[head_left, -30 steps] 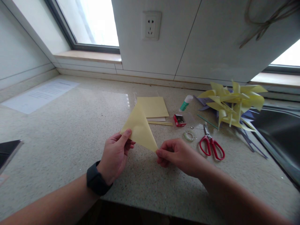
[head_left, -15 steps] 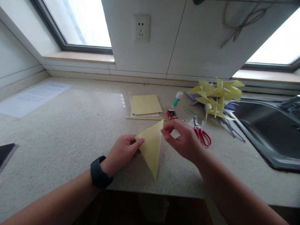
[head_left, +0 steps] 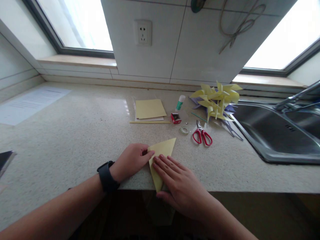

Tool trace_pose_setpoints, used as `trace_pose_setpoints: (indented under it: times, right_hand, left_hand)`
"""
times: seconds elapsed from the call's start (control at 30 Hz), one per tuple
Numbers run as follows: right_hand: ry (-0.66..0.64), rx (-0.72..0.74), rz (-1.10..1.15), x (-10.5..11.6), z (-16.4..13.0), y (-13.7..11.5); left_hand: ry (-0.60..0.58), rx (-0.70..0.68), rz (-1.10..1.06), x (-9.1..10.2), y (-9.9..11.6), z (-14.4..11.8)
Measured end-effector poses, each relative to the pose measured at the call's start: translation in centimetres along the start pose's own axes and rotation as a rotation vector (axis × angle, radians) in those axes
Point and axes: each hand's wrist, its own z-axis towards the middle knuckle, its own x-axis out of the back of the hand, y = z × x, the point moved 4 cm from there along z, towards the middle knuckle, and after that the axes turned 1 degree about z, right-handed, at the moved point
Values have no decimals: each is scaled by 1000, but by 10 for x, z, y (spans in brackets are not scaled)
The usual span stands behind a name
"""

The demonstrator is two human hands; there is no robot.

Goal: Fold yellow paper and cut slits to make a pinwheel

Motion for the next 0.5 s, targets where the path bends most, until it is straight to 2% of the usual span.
trace_pose_setpoints:
  times: [0.23, 0.5]
  right_hand:
    - [-64, -55, 21, -9, -8, -6]
    - [-98, -63, 71, -7, -22, -6]
  left_hand:
    - [23, -25, 31, 0, 2, -1]
    - [45, -30, 34, 1, 2, -1]
